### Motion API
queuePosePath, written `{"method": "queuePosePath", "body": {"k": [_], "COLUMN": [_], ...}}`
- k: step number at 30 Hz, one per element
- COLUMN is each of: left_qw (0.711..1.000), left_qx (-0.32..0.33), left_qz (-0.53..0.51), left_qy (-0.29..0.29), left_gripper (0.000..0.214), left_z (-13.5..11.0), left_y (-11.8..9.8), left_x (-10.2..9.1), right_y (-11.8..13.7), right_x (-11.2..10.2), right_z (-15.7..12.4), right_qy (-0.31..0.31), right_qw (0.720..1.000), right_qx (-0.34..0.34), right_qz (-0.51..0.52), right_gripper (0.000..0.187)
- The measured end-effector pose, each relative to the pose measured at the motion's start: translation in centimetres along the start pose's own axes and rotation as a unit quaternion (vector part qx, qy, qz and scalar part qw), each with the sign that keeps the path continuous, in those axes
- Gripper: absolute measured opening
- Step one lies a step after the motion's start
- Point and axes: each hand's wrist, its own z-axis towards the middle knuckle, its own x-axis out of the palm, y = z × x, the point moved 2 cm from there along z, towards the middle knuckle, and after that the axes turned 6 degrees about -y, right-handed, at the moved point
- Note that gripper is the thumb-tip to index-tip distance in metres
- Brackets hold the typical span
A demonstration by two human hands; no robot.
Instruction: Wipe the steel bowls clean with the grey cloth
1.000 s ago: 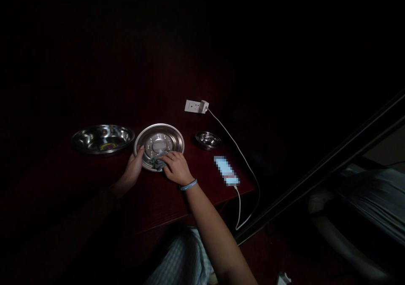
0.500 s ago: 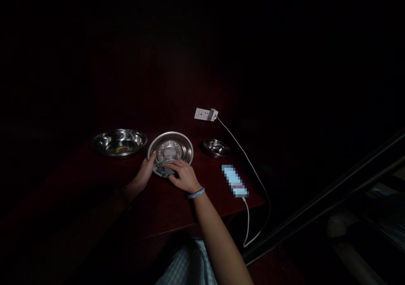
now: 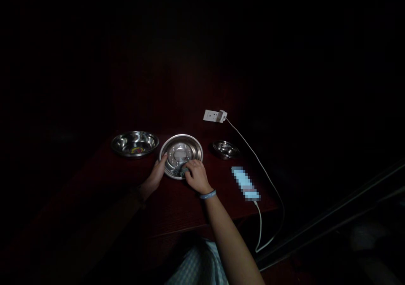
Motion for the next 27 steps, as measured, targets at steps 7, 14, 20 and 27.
{"method": "queuePosePath", "body": {"k": [7,14,20,27], "left_qw": [1.000,1.000,1.000,0.996], "left_qx": [0.017,0.012,0.002,0.082], "left_qz": [-0.018,-0.006,0.018,0.025], "left_qy": [-0.005,-0.005,-0.009,-0.034], "left_gripper": [0.040,0.038,0.045,0.047], "left_z": [0.7,1.0,0.1,0.0], "left_y": [0.6,0.9,0.3,-0.2], "left_x": [-0.1,-0.2,0.0,0.1], "right_y": [0.3,0.4,0.1,-0.7], "right_x": [0.4,0.0,-0.9,-1.9], "right_z": [-0.2,-0.1,-0.1,-0.3], "right_qy": [0.030,0.040,-0.003,-0.098], "right_qw": [0.998,0.998,0.998,0.981], "right_qx": [-0.028,-0.039,0.002,0.115], "right_qz": [0.045,0.029,-0.059,-0.124], "right_gripper": [0.031,0.028,0.016,0.018]}}
